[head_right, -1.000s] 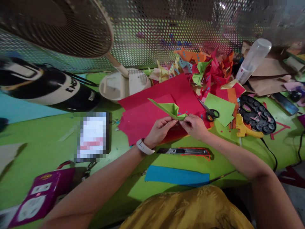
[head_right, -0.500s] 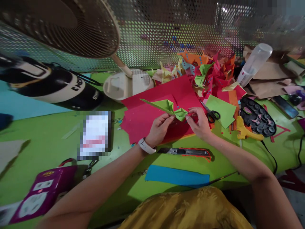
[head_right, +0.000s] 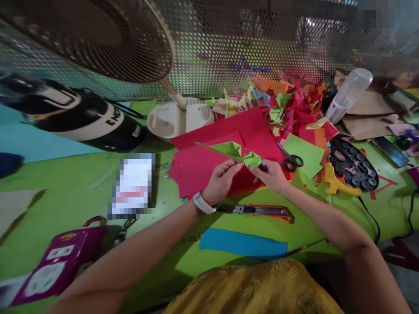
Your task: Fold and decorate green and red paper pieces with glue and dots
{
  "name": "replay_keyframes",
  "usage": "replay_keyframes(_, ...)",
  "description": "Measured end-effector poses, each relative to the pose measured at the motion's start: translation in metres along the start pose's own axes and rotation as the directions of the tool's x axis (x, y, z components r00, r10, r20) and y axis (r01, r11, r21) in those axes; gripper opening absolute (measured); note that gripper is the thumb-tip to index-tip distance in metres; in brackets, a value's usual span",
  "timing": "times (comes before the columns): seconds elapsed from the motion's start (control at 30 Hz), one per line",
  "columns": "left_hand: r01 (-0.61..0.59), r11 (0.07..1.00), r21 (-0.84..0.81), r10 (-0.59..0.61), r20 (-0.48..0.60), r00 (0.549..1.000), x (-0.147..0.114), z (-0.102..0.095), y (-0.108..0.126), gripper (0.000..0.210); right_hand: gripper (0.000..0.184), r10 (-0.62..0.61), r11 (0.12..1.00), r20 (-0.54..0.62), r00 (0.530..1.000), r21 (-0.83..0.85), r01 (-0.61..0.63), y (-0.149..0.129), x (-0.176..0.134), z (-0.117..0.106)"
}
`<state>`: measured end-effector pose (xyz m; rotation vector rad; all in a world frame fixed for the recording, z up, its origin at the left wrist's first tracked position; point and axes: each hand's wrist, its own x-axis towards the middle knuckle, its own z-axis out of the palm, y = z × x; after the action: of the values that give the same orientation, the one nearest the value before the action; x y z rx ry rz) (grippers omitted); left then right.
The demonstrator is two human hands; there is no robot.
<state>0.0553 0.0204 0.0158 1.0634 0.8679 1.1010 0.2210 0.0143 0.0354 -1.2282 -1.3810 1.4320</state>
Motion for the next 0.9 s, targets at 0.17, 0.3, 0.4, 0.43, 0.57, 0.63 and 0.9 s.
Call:
replay_keyframes(0.17,0.030,1.000,0.004,-0.030,-0.034,0.999,0.001,-0.002,-0.006,0.022,0.047,0.038,0.999,-0.003,0.999,0.029,-0.038,0.003,0.003,-0.001)
replay_keyframes(0.3,0.038,0.999,0.030,-0.036,-0.060,0.998,0.002,-0.003,-0.007,0.023,0.048,0.073,0.994,-0.012,0.997,0.088,-0.072,0.006,0.004,-0.003)
replay_keyframes(0.4,0.031,0.999,0.026,-0.029,-0.067,0.997,0.003,-0.003,-0.006,0.023,0.048,0.060,0.993,0.005,0.998,0.102,-0.061,0.007,0.003,-0.005)
replay_keyframes(0.43,0.030,0.999,0.024,-0.029,-0.068,0.997,0.003,-0.003,-0.006,0.022,0.047,0.052,0.993,0.014,0.999,0.105,-0.053,0.007,0.003,-0.005)
replay_keyframes(0.57,0.037,0.999,0.008,-0.036,-0.068,0.997,0.003,-0.002,-0.007,0.022,0.046,0.031,0.992,0.019,0.999,0.125,-0.034,0.008,0.003,-0.005)
replay_keyframes(0.63,0.035,0.999,-0.008,-0.036,-0.077,0.996,0.003,-0.002,-0.008,0.022,0.047,0.049,0.992,0.013,0.999,0.116,-0.050,0.009,0.004,-0.005)
replay_keyframes(0.9,0.007,0.990,-0.142,-0.010,-0.016,1.000,0.003,0.003,-0.003,0.023,0.056,-0.033,0.999,-0.036,0.999,-0.006,0.033,0.013,0.005,-0.004)
